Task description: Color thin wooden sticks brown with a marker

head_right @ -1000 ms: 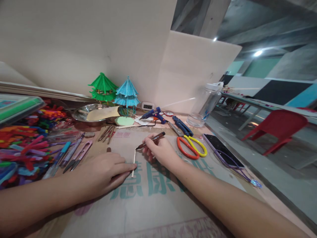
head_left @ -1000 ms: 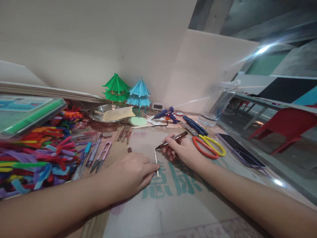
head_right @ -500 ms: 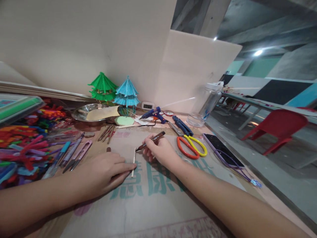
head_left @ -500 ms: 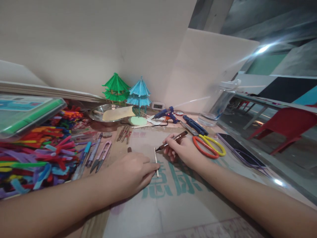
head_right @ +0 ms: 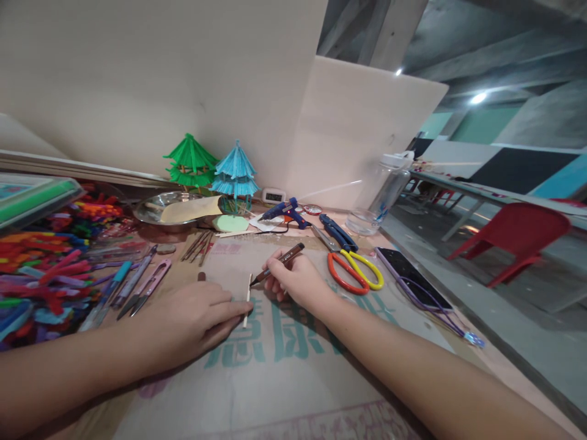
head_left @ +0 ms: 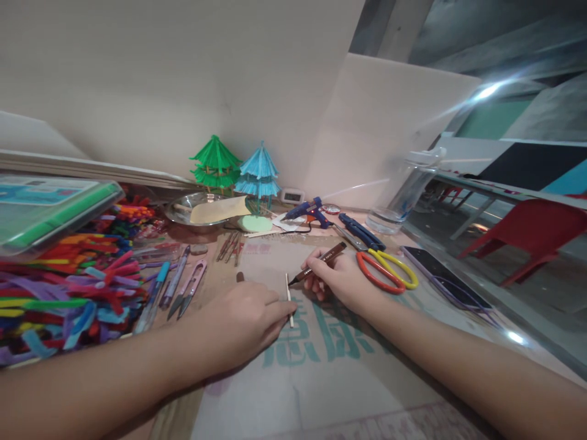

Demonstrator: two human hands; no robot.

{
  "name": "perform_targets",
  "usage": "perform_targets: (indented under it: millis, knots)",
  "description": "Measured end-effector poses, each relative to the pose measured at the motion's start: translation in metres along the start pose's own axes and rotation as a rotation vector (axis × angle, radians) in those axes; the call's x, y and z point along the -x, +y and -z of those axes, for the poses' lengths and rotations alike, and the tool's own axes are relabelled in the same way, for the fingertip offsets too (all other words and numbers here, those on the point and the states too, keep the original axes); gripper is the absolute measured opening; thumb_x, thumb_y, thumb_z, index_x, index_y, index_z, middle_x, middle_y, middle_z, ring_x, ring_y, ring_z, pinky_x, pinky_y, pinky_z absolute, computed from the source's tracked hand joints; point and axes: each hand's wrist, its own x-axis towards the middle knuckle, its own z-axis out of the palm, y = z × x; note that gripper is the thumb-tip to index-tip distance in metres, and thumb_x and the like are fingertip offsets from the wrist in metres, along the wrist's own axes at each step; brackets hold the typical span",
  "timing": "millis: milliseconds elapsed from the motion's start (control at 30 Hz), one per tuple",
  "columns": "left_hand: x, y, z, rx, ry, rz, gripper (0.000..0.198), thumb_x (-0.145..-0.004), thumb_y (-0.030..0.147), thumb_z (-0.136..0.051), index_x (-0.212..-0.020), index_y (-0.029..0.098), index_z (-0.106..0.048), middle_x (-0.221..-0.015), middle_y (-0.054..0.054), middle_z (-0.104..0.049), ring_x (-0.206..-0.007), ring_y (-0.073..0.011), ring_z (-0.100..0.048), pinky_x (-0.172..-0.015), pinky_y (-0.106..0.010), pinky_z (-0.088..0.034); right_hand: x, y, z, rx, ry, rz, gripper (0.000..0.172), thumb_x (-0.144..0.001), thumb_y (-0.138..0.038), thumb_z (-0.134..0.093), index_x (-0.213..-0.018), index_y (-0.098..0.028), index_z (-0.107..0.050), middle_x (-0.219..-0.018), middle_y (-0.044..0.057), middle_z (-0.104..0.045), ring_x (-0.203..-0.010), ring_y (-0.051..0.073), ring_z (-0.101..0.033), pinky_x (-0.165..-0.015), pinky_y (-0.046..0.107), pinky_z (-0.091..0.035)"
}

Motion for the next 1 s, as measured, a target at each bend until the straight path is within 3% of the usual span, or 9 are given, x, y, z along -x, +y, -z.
perform_targets:
  millis: [167,400,633,867,1000]
  knots:
    - [0.001,0.001,0.000,0.006,0.012,-0.033,0.032,-0.096,0.018,-0.038,-0.086,0.018,-0.068,-0.066,-0.003,-0.062,-0.060,-0.0164,-0.057,-0.055,-0.027,-0.041,0.001,-0.001,0.000,-0.006,0.006,-0.002,0.017,-0.075,-0.033,-0.058,-0.070,-0.017,-0.054,-0.049,-0.003,-0.060,-0.033,0.006,-0.048,-0.033,0.015,-0.036]
    - [-0.001,0.001,0.000,0.070,-0.005,0.016,0.022,-0.091,0.018,-0.048,-0.085,0.020,-0.069,-0.068,-0.001,-0.066,-0.062,-0.0163,-0.061,-0.058,-0.026,-0.042,0.005,-0.004,0.000,0.017,-0.093,-0.005,0.019,-0.073,-0.035,-0.060,-0.068,-0.018,-0.054,-0.048,-0.003,-0.060,-0.035,0.007,-0.047,-0.034,0.016,-0.038]
    - [0.000,-0.001,0.000,0.090,-0.026,0.027,0.018,-0.089,0.017,-0.051,-0.087,0.020,-0.069,-0.071,-0.001,-0.068,-0.064,-0.0172,-0.063,-0.060,-0.027,-0.043,0.003,-0.002,0.000,-0.014,-0.028,0.018,0.020,-0.073,-0.037,-0.059,-0.071,-0.018,-0.054,-0.049,-0.004,-0.059,-0.034,0.006,-0.047,-0.034,0.016,-0.037]
    - [-0.001,0.000,-0.001,0.068,-0.023,0.030,0.019,-0.088,0.018,-0.051,-0.082,0.020,-0.069,-0.066,-0.001,-0.065,-0.062,-0.0162,-0.062,-0.059,-0.025,-0.043,0.005,-0.003,0.001,0.033,-0.115,-0.011,0.018,-0.073,-0.034,-0.058,-0.068,-0.018,-0.053,-0.046,-0.003,-0.059,-0.035,0.007,-0.046,-0.035,0.016,-0.037]
    - [-0.002,0.003,0.004,0.062,-0.054,0.047,0.025,-0.093,0.019,-0.045,-0.082,0.020,-0.068,-0.068,-0.001,-0.065,-0.065,-0.0174,-0.063,-0.062,-0.027,-0.045,0.010,-0.005,-0.002,0.037,-0.070,-0.001,0.016,-0.078,-0.032,-0.052,-0.071,-0.018,-0.054,-0.047,-0.005,-0.059,-0.035,0.005,-0.045,-0.036,0.015,-0.035]
